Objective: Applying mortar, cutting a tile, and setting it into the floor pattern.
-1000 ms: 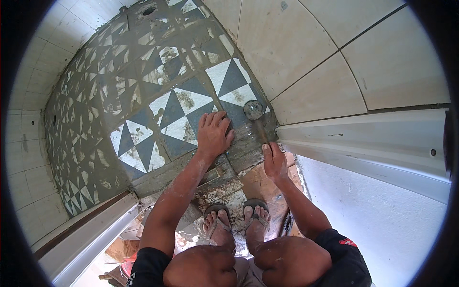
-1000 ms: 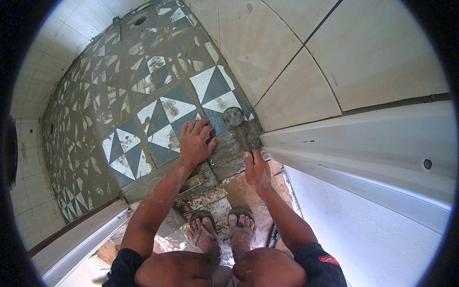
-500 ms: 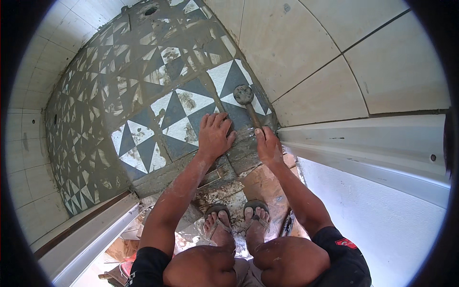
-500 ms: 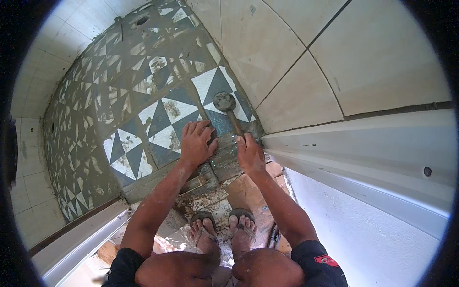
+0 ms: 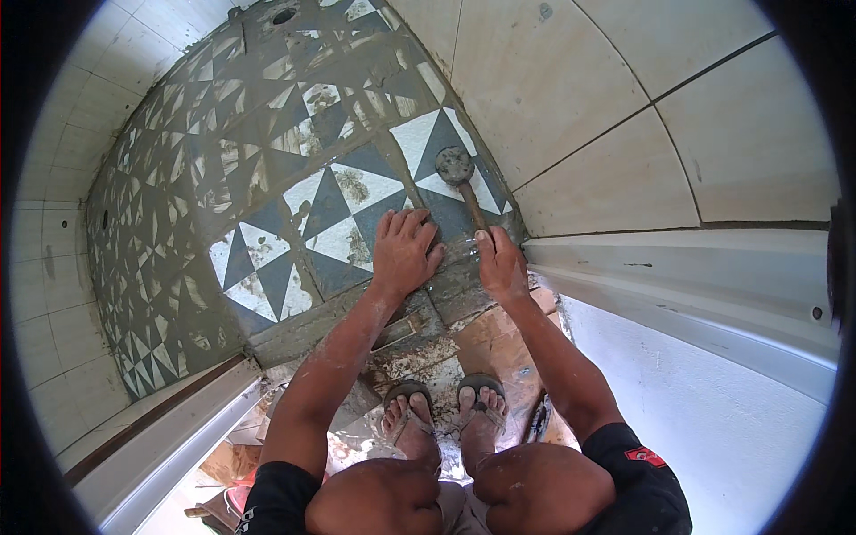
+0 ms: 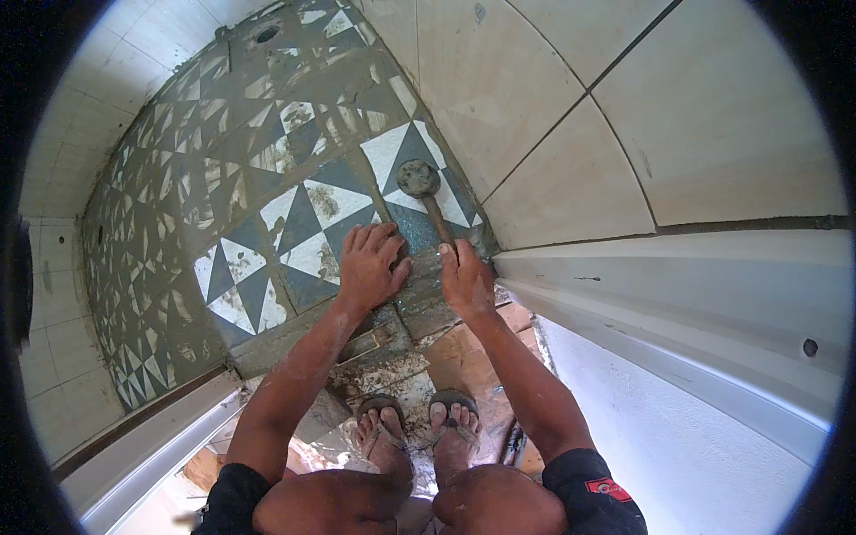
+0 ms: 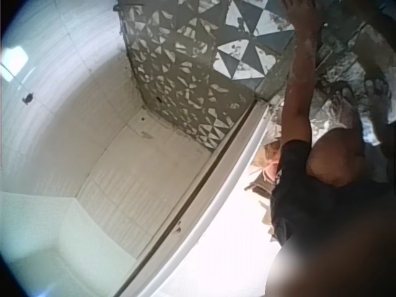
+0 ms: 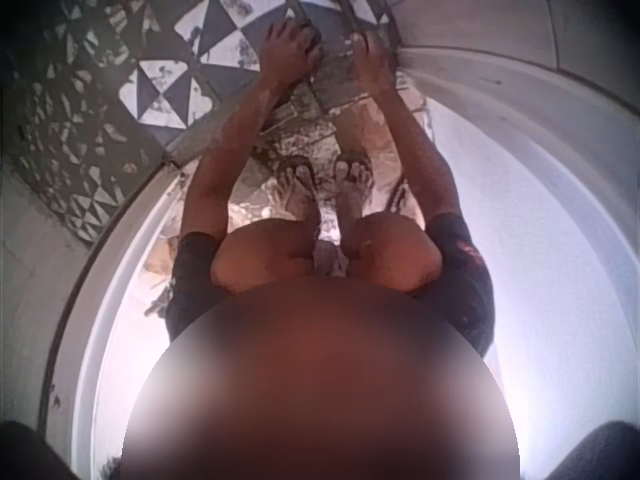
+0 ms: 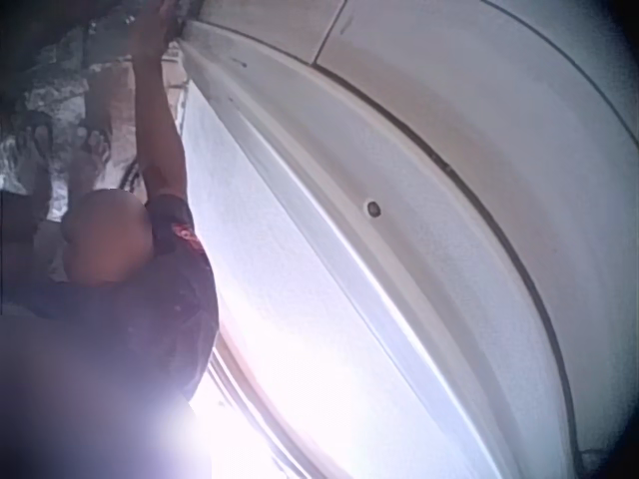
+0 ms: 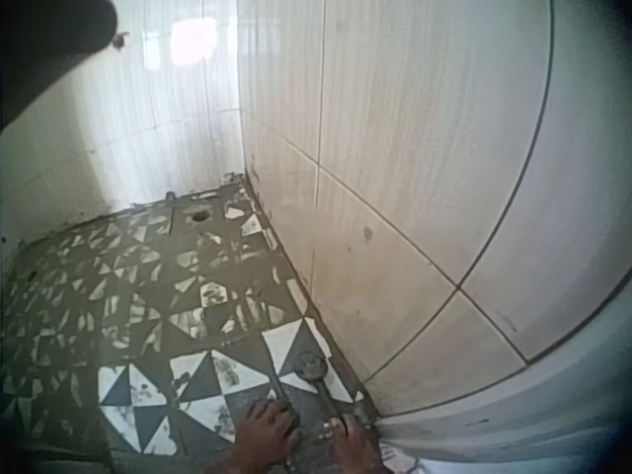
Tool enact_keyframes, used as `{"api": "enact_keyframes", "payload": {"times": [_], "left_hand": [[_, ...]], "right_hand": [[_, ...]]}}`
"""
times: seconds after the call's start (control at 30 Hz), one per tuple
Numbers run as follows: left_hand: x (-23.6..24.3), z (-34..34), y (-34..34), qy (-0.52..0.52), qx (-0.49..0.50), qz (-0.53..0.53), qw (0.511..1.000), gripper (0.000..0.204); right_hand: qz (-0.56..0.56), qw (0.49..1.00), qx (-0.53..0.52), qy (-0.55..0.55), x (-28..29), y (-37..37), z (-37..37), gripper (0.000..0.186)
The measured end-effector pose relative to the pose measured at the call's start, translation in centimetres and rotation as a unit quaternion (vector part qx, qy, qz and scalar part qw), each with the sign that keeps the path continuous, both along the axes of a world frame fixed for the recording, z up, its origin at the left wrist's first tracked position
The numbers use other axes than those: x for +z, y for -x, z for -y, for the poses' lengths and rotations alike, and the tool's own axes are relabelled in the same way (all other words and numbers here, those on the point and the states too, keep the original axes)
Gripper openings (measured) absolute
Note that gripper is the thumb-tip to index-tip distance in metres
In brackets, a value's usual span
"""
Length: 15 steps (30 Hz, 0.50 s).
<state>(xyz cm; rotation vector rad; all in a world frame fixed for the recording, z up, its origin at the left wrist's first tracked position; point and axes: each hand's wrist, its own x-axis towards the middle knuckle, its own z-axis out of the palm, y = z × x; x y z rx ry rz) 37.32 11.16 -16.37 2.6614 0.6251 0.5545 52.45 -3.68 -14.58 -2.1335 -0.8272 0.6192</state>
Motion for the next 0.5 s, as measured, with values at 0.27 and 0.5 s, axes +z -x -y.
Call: {"api": "enact_keyframes", "payload": {"times": [0.27, 0.5], "left_hand": [[-0.04, 0.12, 0.02, 0.003, 0.000, -0.003, 1.000, 0.040], [-0.03, 0.04, 0.05, -0.001, 0.002, -0.008, 1.000, 0.039]], "right_hand": [[-0.001, 1.000, -0.004, 0.002, -0.03, -0.06, -0.06, 0.032], [-0.014, 1.000, 0.000, -0.006, -0.08, -0.22, 0.15, 0.034]]}}
